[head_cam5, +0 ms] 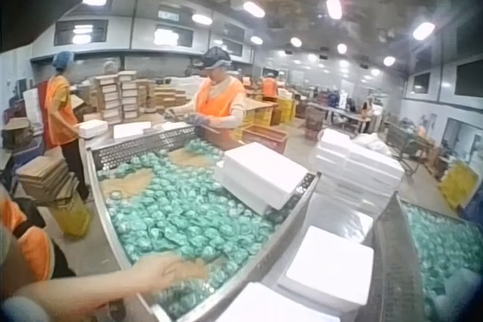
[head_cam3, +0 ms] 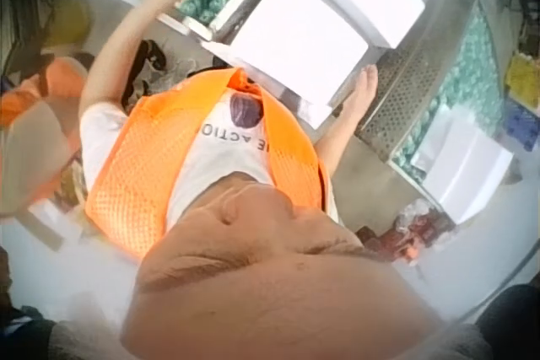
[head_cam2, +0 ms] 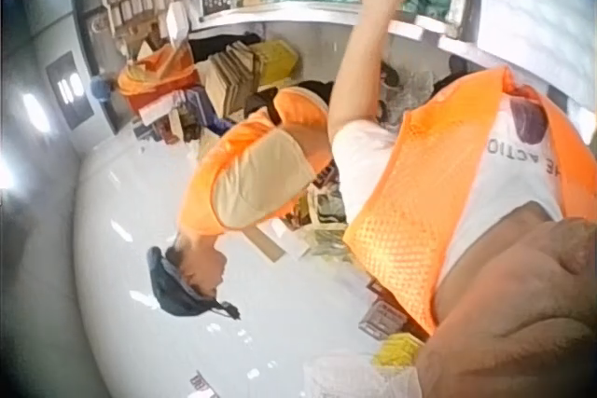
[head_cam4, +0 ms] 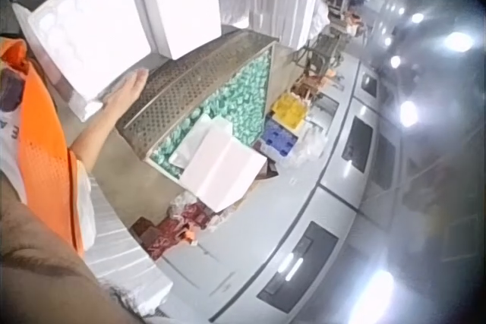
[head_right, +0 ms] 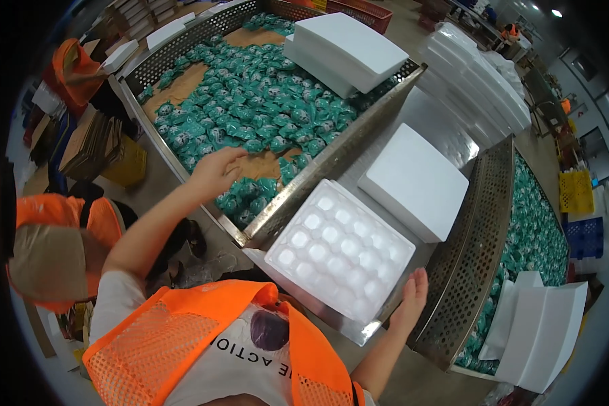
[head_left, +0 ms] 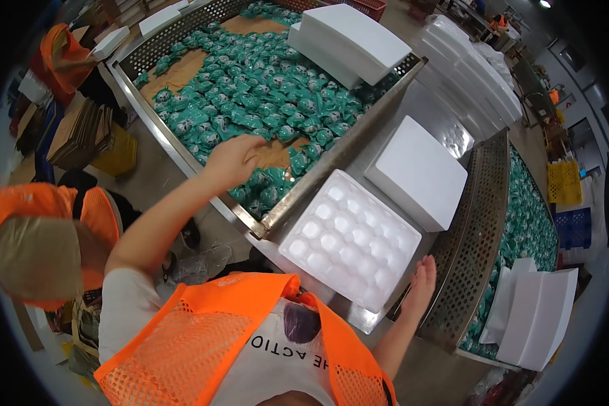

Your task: The recorder is picking up green wrapped food items from a large bin and placing them into white foam trays.

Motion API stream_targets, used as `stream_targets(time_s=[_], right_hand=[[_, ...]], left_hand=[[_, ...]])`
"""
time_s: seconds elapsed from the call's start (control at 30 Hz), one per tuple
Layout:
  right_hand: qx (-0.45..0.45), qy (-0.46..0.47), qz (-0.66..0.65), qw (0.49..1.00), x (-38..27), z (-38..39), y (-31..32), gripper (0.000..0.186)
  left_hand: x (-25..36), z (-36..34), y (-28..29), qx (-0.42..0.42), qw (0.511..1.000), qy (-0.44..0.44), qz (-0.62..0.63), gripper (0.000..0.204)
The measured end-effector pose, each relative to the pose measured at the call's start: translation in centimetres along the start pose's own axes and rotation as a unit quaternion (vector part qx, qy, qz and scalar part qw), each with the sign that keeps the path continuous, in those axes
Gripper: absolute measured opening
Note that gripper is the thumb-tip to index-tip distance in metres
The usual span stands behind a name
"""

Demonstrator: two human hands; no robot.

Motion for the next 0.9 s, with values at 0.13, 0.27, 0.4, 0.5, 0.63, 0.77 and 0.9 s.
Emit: stream_targets(time_s=[0.13,0.27,0.4,0.5,0.63,0.77,0.9], right_hand=[[-0.179,0.156,0.047,0.970,-8.5,4.3,-11.6,0.039],[-0.375,0.331,0.204,0.841,-12.4,11.8,-26.2,0.037],[-0.440,0.385,0.433,0.686,-8.5,13.8,-38.9,0.039],[-0.419,0.378,0.706,0.428,-1.1,12.8,-44.3,0.037],[-0.380,0.375,0.776,0.336,5.5,12.5,-46.6,0.033],[-0.286,0.351,0.828,0.332,8.2,9.6,-46.3,0.024],[-0.378,0.434,0.742,0.343,4.3,11.1,-46.3,0.044]], left_hand=[[-9.5,-3.6,-6.6,-0.128,0.978,-0.018,-0.165,0.034],[-14.2,-6.3,-12.1,-0.173,0.963,-0.002,-0.207,0.035],[-14.7,-8.0,-14.6,-0.117,0.977,0.004,-0.180,0.024],[-14.9,-8.4,-14.5,-0.111,0.982,0.029,-0.148,0.017],[-14.2,-8.8,-12.6,-0.181,0.975,0.031,-0.122,0.025],[-14.0,-8.0,-13.7,-0.372,0.922,0.004,-0.107,0.039],[-14.8,-8.7,-13.2,-0.339,0.936,0.059,-0.071,0.036]])
Point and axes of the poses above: each hand's wrist, its own z-axis away from the middle knuckle, its own y-axis out of the back of the hand, x = y × z, the point moved 9 cm from there along -z, towards the middle knuckle, and after that the axes turned 11 degrees about x, right-handed, at the moved point
